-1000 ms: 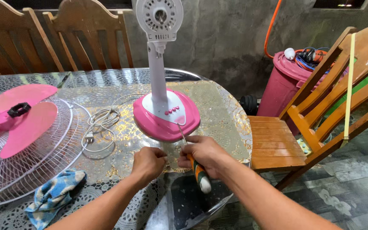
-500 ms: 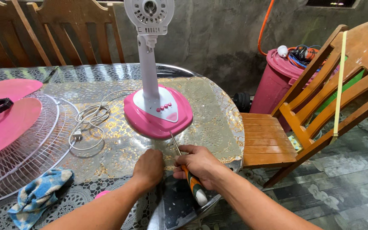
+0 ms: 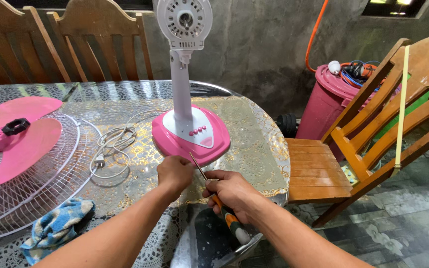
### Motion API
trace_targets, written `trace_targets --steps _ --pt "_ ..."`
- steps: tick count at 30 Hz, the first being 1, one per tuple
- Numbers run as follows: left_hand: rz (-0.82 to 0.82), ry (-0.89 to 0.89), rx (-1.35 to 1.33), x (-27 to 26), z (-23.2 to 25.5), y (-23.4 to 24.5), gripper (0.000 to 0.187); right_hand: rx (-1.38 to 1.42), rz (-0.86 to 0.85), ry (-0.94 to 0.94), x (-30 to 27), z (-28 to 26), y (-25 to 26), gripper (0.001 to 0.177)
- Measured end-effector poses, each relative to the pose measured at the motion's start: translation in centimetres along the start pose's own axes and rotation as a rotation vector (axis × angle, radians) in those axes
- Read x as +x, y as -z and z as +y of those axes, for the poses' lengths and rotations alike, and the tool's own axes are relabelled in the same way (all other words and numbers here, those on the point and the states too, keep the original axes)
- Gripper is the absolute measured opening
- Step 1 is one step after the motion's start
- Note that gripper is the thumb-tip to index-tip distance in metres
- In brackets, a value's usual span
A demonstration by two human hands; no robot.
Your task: The person uses a screwdriver to loosen and remove screws from the rear motor housing of a pink and white electric fan. The fan blades and front grille are already detached and placed on the table. The person continues to unscrew the housing throughout the clip.
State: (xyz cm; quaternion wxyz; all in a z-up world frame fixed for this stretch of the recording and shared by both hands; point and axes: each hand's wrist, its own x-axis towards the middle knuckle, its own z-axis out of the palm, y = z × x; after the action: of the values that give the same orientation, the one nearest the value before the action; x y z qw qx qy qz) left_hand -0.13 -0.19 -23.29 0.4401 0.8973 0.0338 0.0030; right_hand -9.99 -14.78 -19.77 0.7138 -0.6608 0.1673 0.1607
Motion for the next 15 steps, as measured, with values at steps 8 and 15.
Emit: trace_targets --steps 8,15 --pt "-0.13 0.42 -0.827 1.6 0.9 0.9 0.017 -0.043 -0.029 0.009 0.0 -0.8 -1.0 0.046" --pt "-0.085 0.559 -1.069 3.9 -0.1 1.6 0.014 -0.1 -0.029 0.01 -0.2 -1.1 -2.0 0.048"
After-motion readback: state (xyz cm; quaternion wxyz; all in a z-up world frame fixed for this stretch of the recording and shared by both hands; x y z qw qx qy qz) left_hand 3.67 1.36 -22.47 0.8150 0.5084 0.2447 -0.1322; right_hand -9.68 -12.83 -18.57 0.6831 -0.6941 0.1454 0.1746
